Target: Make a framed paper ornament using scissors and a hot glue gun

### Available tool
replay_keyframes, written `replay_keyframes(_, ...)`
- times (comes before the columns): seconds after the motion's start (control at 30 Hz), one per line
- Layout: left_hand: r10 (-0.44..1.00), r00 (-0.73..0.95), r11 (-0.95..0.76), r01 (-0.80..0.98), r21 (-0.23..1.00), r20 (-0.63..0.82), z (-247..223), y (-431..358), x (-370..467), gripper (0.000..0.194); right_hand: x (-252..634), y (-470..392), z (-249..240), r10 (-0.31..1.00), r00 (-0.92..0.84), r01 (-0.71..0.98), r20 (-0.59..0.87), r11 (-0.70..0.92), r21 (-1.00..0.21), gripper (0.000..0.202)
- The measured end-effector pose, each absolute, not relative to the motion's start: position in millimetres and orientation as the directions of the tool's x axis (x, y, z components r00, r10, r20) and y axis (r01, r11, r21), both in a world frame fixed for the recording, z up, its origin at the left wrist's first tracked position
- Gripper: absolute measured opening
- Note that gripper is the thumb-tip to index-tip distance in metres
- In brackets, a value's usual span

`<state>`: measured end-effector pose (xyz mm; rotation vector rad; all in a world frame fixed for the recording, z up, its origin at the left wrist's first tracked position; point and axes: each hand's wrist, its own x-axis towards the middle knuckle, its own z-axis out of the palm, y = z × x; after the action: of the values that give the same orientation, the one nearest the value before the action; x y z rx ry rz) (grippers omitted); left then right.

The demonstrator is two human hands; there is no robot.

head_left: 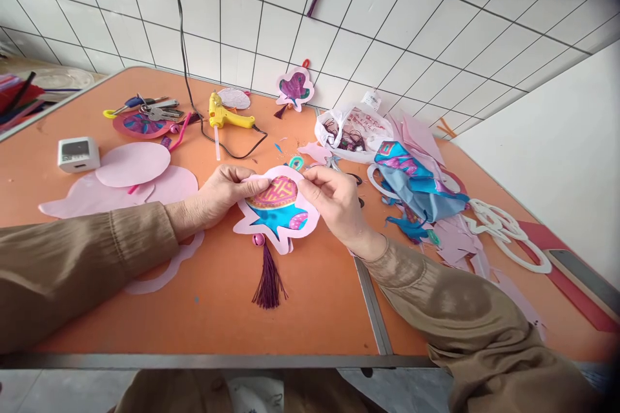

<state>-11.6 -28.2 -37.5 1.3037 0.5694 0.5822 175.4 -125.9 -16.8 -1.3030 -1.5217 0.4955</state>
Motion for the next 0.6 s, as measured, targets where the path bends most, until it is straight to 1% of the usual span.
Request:
replay_keyframes(0.07, 0.672, 0.739, 0.152, -0.081, 0.985, -0.043, -35.8, -28.5, -11.2, 0.043, 173.6, -125.3, -17.2, 0.883, 0.118, 0.527, 0.455, 0.333, -0.782, 0.029)
replay_keyframes(0.13, 0.673, 0.740, 0.135, -0.102, 0.986, -0.016, -33.3, -29.8, -10.9, 0.043, 170.8, -125.3, -17.1, 0.876, 0.101, 0.568, 0.471, 0.338, -0.751, 0.033)
replay_keyframes(0.2, 0.674, 0.739, 0.141, -0.107, 0.984, -0.016, -30.4, -32.2, -10.8, 0.042, 167.5, -125.8, -16.7, 0.893, 0.059, 0.575, 0.446, 0.335, -0.747, 0.037)
replay_keyframes(0.33, 0.658, 0.749, 0.181, -0.049, 0.982, -0.084, -24.3, -37.7, -10.3, 0.040, 165.1, -126.7, -17.2, 0.936, -0.019, 0.571, 0.353, 0.300, -0.765, 0.043)
replay_keyframes(0.4, 0.682, 0.725, 0.178, -0.045, 0.983, -0.090, -21.9, -38.9, -9.8, 0.041, 167.3, -126.3, -18.3, 0.950, -0.005, 0.525, 0.311, 0.267, -0.808, 0.044)
replay_keyframes(0.5, 0.723, 0.685, 0.181, -0.060, 0.982, -0.091, -19.4, -38.7, -8.7, 0.047, 171.4, -125.2, -19.5, 0.959, 0.013, 0.401, 0.284, 0.255, -0.880, 0.043)
replay_keyframes(0.53, 0.725, 0.682, 0.184, -0.064, 0.981, -0.092, -18.9, -38.4, -8.2, 0.050, 171.9, -125.0, -19.7, 0.959, 0.009, 0.383, 0.283, 0.258, -0.887, 0.040)
replay_keyframes(0.6, 0.727, 0.682, 0.186, -0.076, 0.980, -0.085, -18.8, -37.5, -7.6, 0.053, 170.9, -124.9, -19.4, 0.961, 0.004, 0.409, 0.277, 0.251, -0.877, 0.032)
